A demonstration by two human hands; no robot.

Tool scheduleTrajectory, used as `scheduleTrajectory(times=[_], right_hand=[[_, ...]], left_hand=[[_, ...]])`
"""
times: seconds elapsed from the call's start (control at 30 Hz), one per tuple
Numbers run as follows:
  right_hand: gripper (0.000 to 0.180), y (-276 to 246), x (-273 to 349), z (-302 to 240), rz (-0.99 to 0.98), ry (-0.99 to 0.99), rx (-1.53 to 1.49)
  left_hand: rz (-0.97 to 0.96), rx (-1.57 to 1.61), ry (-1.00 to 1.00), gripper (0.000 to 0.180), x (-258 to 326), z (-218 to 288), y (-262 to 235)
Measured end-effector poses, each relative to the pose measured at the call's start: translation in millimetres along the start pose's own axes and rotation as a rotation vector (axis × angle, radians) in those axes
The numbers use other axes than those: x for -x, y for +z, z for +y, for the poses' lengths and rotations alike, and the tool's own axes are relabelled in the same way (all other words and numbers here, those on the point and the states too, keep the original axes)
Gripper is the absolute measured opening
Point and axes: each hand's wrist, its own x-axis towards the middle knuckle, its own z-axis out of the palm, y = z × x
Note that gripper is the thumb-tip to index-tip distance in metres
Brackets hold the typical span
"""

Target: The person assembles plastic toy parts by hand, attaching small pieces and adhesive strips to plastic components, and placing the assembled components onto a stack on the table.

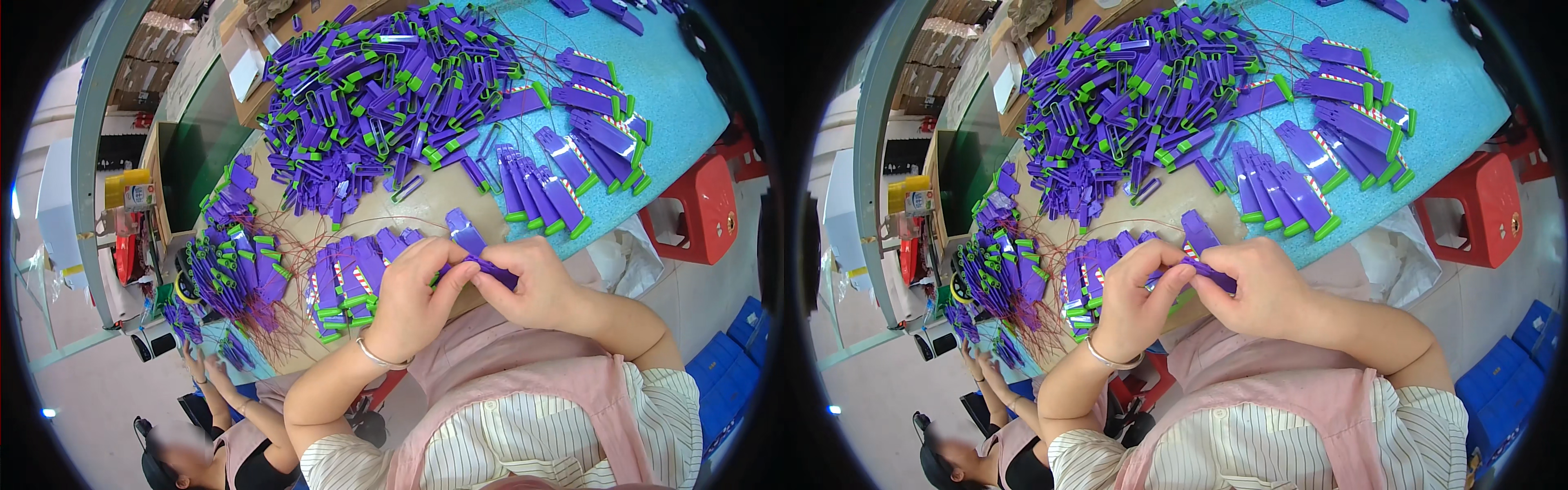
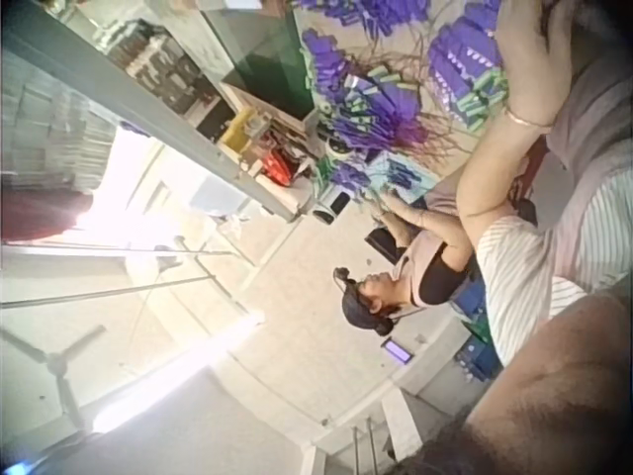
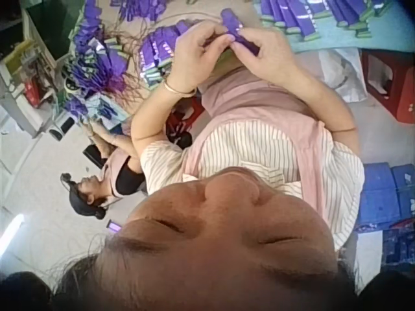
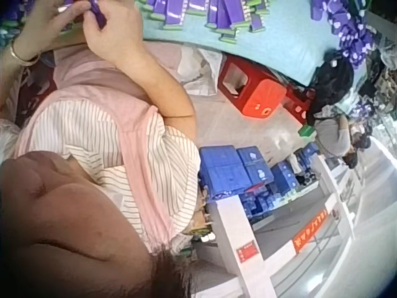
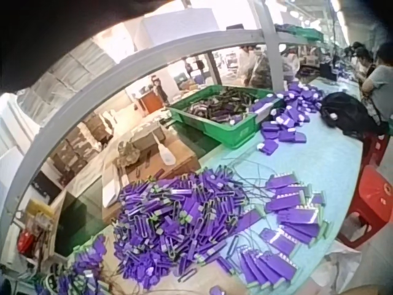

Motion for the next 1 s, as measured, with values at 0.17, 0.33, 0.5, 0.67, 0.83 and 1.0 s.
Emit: scheduleTrajectory(times=[0.17, 0.33, 0.5, 0.67, 0.83, 1.0], right_hand=[[0.012, -17, 1, 6, -0.002, -0.102, 0.001], [0.023, -58, 14, -1, 0.283, 0.083, 0.394], [0.051, -61, 31, 19, 0.374, 0.226, 0.518], [0.055, -61, 24, 20, 0.379, 0.358, 0.175], [0.039, -67, 30, 33, 0.329, 0.049, 0.310], [0.032, -32, 27, -18, 0.079, 0.323, -0.726]], left_hand=[[-0.026, 0.164, -0.202, 0.013, -12, 13, -4], [0.103, -0.399, 0.099, 0.013, -33, -34, -16], [0.188, -0.713, 0.134, 0.020, -53, -44, -18], [0.177, -0.749, 0.091, 0.020, -56, -53, -18], [0.126, 0.162, -0.155, 0.018, -35, -29, -29], [0.121, 0.724, -0.114, 0.019, 13, -10, -15]])
